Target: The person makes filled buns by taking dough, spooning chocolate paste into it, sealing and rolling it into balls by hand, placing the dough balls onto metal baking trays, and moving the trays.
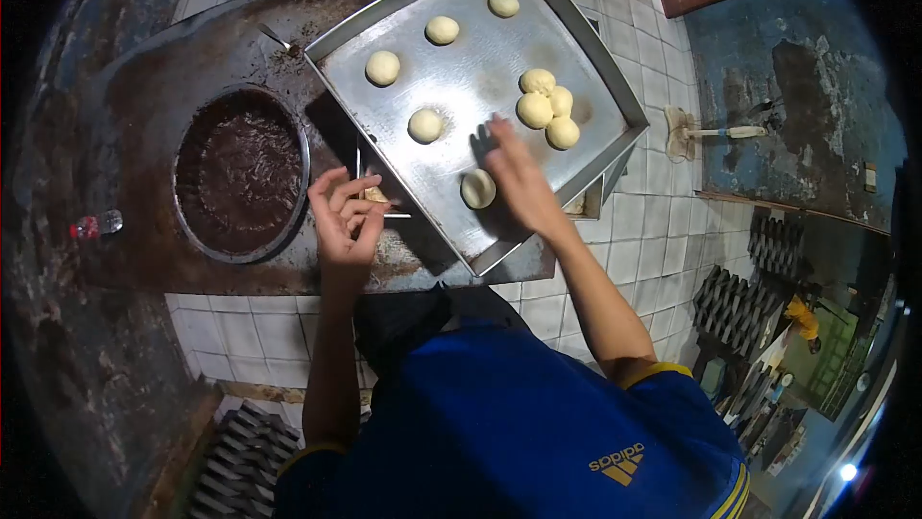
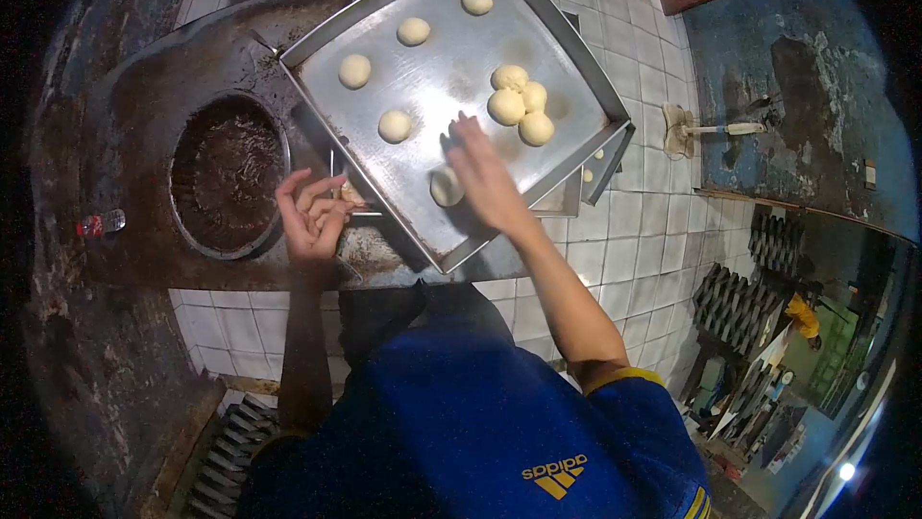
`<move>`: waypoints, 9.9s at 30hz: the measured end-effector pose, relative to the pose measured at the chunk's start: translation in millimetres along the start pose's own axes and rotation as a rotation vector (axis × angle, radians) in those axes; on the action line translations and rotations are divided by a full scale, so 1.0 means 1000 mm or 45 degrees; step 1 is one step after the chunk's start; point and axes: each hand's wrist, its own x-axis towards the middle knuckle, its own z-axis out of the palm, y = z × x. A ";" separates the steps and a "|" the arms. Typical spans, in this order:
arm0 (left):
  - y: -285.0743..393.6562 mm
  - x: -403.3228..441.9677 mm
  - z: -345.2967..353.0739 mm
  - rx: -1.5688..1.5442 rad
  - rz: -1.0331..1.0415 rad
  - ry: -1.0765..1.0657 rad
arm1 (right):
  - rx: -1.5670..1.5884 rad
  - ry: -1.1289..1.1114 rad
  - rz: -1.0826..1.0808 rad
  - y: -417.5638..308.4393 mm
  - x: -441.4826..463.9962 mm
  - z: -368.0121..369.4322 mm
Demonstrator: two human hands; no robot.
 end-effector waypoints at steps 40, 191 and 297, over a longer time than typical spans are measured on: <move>0.052 0.046 0.083 0.144 -0.134 -0.406 | 0.811 0.465 0.183 -0.124 -0.052 0.038; 0.188 -0.029 -0.405 0.023 -0.234 -0.798 | 0.739 -0.191 -0.080 -0.403 -0.009 0.330; 0.219 -0.038 -0.386 0.145 0.134 -0.513 | 0.097 -0.025 -0.622 -0.450 0.012 0.305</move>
